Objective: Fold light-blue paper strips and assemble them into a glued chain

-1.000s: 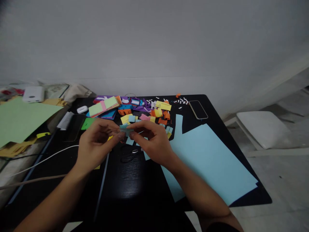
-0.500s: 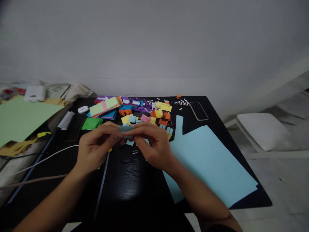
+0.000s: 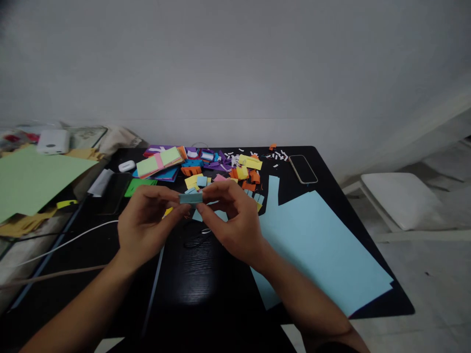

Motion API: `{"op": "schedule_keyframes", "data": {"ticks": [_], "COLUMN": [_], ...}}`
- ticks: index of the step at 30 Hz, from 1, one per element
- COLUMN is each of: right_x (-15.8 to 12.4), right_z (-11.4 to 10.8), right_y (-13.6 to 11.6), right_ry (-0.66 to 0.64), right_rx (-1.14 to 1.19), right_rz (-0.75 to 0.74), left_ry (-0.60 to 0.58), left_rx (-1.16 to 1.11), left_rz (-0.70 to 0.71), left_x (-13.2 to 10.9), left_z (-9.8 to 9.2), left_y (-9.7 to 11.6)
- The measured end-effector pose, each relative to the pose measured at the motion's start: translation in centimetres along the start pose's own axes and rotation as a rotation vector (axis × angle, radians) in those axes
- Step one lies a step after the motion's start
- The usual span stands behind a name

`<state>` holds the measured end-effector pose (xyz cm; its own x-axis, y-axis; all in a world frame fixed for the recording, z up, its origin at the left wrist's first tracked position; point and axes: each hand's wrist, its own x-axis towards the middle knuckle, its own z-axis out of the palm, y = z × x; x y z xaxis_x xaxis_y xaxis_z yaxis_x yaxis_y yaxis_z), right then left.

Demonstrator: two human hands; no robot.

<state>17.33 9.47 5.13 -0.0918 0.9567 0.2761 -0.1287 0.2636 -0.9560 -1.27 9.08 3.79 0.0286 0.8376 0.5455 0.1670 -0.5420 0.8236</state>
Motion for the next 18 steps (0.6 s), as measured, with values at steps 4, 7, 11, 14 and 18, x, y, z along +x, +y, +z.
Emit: {"op": "schedule_keyframes", "data": {"ticks": [4, 7, 11, 14, 18], "right_x": [0.2, 0.4, 0.4, 0.4, 0.4], "right_z": [0.0, -0.1, -0.2, -0.3, -0.3], "right_y": [-0.1, -0.1, 0.0, 0.2, 0.4], "right_ry": [-0.047, -0.068, -0.047, -0.042, -0.053], "right_rx": [-0.005, -0.015, -0.047, -0.088, -0.153], "right_rz": [0.051, 0.06, 0.039, -0.003, -0.069], "left_ry": [0.018, 0.024, -0.019, -0.096, -0.134], "left_rx": [0.015, -0.019, -0.034, 0.053, 0.172], "left_rz": [0.003, -0.02, -0.108, -0.133, -0.069], "left_x": [-0.1, -0.1, 0.4, 0.8, 0.9], "left_z": [0.0, 0.0, 0.0, -0.2, -0.6], "left_y": [0.1, 0.4, 0.9, 1.4, 1.6]}}
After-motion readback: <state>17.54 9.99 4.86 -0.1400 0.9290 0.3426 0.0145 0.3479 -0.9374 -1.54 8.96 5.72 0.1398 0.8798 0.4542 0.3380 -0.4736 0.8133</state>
